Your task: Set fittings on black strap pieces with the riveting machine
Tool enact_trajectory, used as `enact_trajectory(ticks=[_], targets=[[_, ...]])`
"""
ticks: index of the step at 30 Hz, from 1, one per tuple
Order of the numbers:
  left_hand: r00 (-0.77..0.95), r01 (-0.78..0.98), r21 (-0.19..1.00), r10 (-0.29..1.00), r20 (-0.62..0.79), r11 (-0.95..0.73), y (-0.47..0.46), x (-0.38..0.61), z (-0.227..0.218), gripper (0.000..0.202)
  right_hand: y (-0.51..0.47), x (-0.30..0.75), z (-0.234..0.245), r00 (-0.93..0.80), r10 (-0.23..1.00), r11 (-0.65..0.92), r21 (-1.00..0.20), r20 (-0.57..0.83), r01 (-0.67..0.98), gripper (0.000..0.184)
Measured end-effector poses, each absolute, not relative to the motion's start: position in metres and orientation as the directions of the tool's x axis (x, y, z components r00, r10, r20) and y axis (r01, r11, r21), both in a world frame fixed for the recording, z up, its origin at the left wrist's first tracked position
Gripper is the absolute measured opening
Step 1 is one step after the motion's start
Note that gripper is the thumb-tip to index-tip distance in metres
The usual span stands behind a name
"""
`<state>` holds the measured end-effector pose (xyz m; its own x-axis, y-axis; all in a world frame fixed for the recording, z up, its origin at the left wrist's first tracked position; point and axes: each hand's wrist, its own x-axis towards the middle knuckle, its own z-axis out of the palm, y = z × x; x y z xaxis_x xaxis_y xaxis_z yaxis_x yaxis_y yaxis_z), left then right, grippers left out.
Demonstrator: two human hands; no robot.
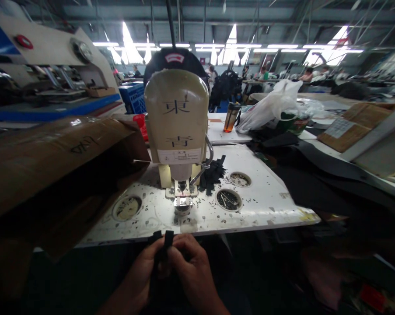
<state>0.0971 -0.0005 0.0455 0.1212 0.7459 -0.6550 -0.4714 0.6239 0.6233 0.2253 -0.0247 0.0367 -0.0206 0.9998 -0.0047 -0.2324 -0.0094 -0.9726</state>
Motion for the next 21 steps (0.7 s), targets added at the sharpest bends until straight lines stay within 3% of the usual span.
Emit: enact_trajectory(ticks=[4, 9, 15, 21], targets=[[0.117, -0.398, 0.685, 0.774, -0.622, 0.610, 0.000, 0.087, 0.043, 0.031, -0.021, 0.228, 0.037, -0.056, 0.984, -0.179, -0.912, -0.170, -0.370, 0.034], [0.121, -0.363, 0.731, 0.807, -0.578, 0.579, 0.006, 0.072, 0.039, 0.071, -0.016, 0.229, 0.030, -0.084, 0.958, -0.281, -0.856, -0.272, -0.434, 0.039], [0.146, -0.227, 0.813, 0.844, -0.516, 0.536, 0.010, 0.079, 0.054, 0.057, -0.014, 0.227, 0.037, -0.114, 0.944, -0.330, -0.910, -0.311, -0.252, 0.035], [0.147, -0.127, 0.916, 0.920, -0.362, 0.381, 0.032, 0.094, 0.062, 0.051, -0.012, 0.229, 0.040, -0.067, 0.976, -0.213, -0.971, -0.206, -0.108, 0.041]])
